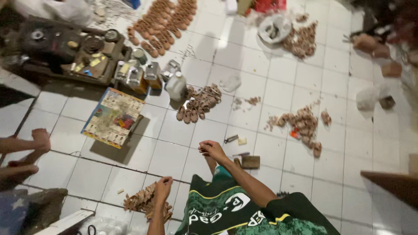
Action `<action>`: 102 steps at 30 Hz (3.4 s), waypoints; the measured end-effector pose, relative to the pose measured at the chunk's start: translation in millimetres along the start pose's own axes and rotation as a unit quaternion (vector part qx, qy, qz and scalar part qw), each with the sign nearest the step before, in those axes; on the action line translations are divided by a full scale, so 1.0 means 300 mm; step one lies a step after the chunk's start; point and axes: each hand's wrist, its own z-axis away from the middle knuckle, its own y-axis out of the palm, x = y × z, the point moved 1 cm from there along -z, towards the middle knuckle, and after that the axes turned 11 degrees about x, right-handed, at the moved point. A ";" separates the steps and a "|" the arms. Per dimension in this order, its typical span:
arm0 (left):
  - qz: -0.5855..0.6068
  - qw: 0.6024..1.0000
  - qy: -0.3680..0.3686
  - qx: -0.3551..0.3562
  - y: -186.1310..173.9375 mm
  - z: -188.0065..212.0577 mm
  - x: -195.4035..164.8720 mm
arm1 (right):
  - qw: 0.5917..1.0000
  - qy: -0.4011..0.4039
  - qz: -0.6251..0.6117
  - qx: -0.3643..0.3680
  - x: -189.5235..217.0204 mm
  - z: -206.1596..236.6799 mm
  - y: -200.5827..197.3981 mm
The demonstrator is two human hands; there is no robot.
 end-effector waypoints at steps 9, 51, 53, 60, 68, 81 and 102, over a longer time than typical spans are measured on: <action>-0.002 0.990 0.039 0.136 0.311 -0.227 -0.529 | 0.997 -0.007 -0.063 -0.035 0.115 0.261 -0.331; -0.040 0.800 0.278 0.531 2.603 -1.596 -2.931 | 0.958 -0.088 0.210 -0.174 1.770 0.343 -2.930; 0.008 0.829 0.238 0.506 2.707 -1.681 -2.937 | 0.963 -0.116 0.156 -0.187 1.737 0.300 -3.100; -0.018 0.895 0.098 0.436 3.226 -1.966 -3.037 | 0.932 -0.091 0.270 -0.226 1.896 0.232 -3.744; 0.072 0.727 0.145 0.667 3.671 -2.064 -3.648 | 0.832 -0.185 0.461 -0.248 2.257 0.338 -4.242; -0.021 0.670 0.248 0.700 4.266 -2.522 -3.927 | 0.833 -0.304 0.360 -0.291 2.489 0.223 -4.865; -0.230 0.762 0.318 0.516 4.477 -3.472 -4.645 | 0.927 -0.288 0.225 -0.084 3.094 -0.610 -5.888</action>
